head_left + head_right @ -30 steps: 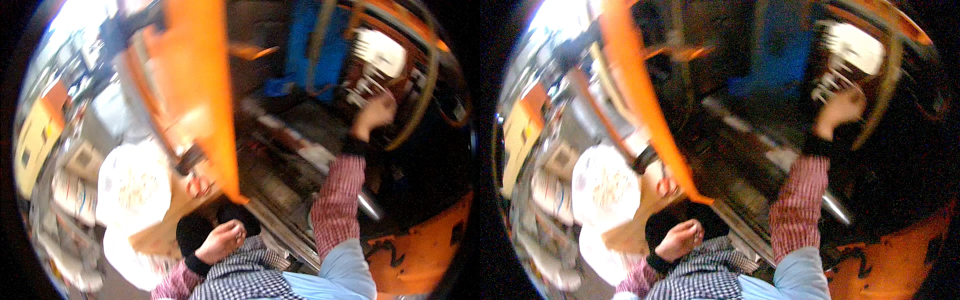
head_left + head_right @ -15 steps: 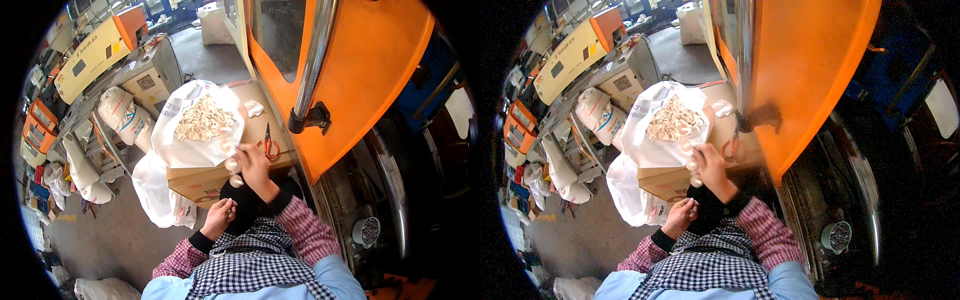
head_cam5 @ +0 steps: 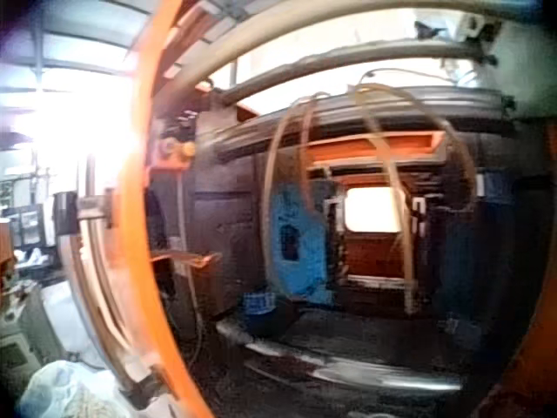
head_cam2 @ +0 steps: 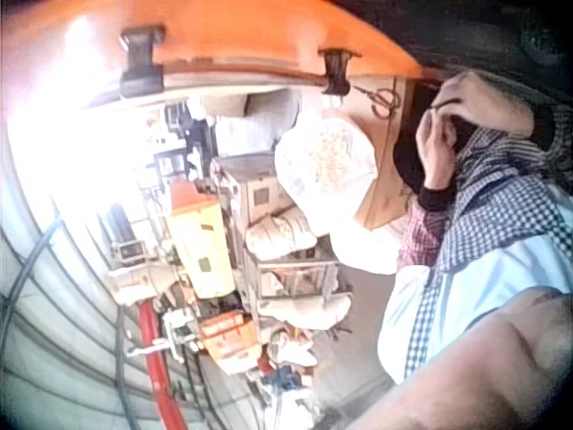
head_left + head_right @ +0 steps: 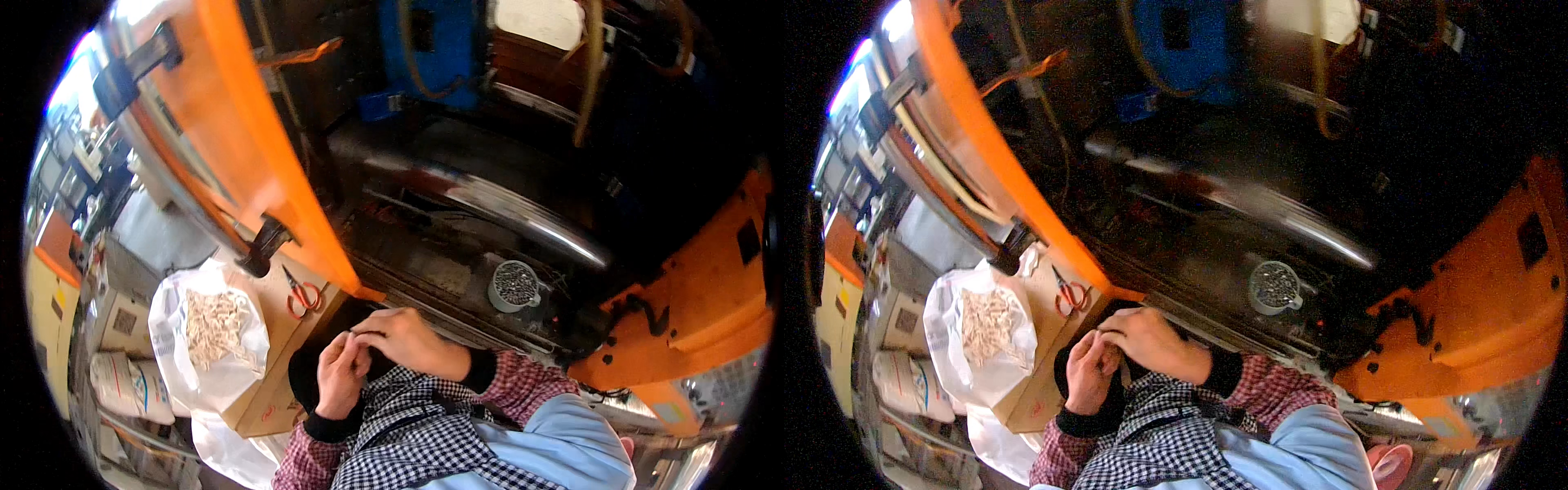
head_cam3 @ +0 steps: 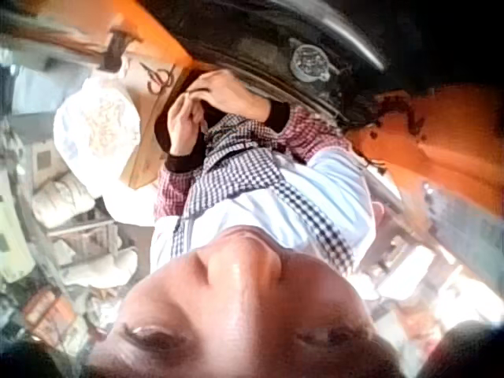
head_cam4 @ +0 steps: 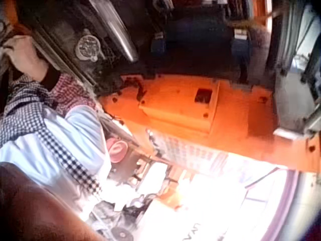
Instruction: The person repeatedly picks small white plastic components from a bag, assembles them by hand into a linked chain, and places the assembled pieces into a white cup inside an orange industrial machine. The person also sprays a lubricant into the machine interior and closes the machine door between cycles.
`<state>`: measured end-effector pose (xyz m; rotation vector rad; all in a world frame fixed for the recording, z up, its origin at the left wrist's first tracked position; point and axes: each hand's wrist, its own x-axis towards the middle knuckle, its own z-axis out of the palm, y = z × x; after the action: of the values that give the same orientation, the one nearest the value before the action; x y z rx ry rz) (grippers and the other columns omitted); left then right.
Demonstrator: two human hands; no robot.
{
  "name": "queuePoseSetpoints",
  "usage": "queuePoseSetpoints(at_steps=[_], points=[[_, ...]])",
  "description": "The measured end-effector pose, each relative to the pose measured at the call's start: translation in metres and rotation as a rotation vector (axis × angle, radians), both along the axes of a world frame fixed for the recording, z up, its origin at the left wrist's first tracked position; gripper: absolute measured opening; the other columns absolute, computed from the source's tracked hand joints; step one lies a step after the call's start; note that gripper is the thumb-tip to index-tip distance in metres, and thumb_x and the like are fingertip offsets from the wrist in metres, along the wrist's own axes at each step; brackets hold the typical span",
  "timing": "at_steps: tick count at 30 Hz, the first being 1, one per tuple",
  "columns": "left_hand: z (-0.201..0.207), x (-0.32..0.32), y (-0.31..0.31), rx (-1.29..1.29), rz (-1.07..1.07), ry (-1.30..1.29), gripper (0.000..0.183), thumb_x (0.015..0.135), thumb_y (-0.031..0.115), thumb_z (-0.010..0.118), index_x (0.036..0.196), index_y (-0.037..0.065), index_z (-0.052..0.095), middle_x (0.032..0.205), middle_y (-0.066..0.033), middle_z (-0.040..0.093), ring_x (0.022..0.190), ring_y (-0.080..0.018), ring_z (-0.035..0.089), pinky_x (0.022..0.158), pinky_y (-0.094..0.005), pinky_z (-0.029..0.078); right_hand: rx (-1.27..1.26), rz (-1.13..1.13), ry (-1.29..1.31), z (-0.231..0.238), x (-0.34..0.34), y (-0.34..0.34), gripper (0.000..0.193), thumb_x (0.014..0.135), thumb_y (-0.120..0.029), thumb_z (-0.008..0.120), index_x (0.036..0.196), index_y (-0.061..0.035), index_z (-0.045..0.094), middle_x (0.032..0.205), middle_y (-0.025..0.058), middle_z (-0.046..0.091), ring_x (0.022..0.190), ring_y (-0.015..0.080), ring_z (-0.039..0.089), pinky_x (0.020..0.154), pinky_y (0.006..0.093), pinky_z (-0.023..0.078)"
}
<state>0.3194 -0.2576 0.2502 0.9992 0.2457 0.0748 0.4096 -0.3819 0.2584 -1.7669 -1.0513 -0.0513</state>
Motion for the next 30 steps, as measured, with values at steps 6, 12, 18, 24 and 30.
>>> queuePoseSetpoints(at_steps=[6,12,18,24,30], points=[[0.027,0.066,-0.053,-0.03,-0.259,-0.111,0.023,0.098,0.014,0.04,0.08,0.001,0.047,0.06,-0.0005,0.039,0.051,-0.0089,0.035,0.049,-0.0224,0.029,-0.064,-0.232,-0.117,0.043,0.031,-0.074,0.012,0.073,-0.008,0.068,0.082,-0.0002,0.069,0.077,0.0144,0.066,0.069,0.0272,0.065,0.061,0.032,0.052],[0.018,0.099,-0.054,-0.071,-0.133,-0.267,0.024,0.095,0.012,0.046,0.111,-0.005,0.052,0.099,-0.0122,0.056,0.092,-0.0198,0.055,0.082,-0.0305,0.047,0.273,-0.777,-0.289,0.086,0.148,-0.08,0.011,0.084,-0.005,0.059,0.085,0.0021,0.067,0.076,0.0141,0.067,0.068,0.0195,0.065,0.062,0.0281,0.05],[0.006,0.073,-0.055,0.051,-0.281,-0.058,0.029,0.097,0.008,0.035,0.117,-0.01,0.046,0.104,-0.0185,0.059,0.091,-0.025,0.06,0.081,-0.035,0.05,0.446,-1.153,-0.111,0.108,0.362,-0.101,0.019,0.087,-0.013,0.06,0.095,0.0036,0.066,0.085,0.0167,0.067,0.075,0.0245,0.064,0.067,0.0396,0.051],[0.012,0.063,-0.039,-0.014,-0.336,0.081,0.03,0.098,0.013,0.037,0.107,-0.013,0.05,0.102,-0.0227,0.061,0.072,-0.0208,0.061,0.064,-0.0288,0.051,0.545,-1.184,0.166,0.105,0.446,-0.105,0.022,0.085,-0.016,0.063,0.097,0.0026,0.067,0.088,0.0158,0.066,0.078,0.0274,0.062,0.07,0.0417,0.049],[0.002,0.07,-0.032,-0.046,-0.306,0.071,0.03,0.098,0.014,0.039,0.106,-0.013,0.05,0.1,-0.0236,0.061,0.07,-0.0224,0.062,0.063,-0.0293,0.052,0.469,-1.253,0.003,0.098,0.476,-0.108,0.024,0.081,-0.021,0.068,0.09,0.0014,0.07,0.086,0.0164,0.068,0.078,0.0292,0.064,0.071,0.0397,0.05]])
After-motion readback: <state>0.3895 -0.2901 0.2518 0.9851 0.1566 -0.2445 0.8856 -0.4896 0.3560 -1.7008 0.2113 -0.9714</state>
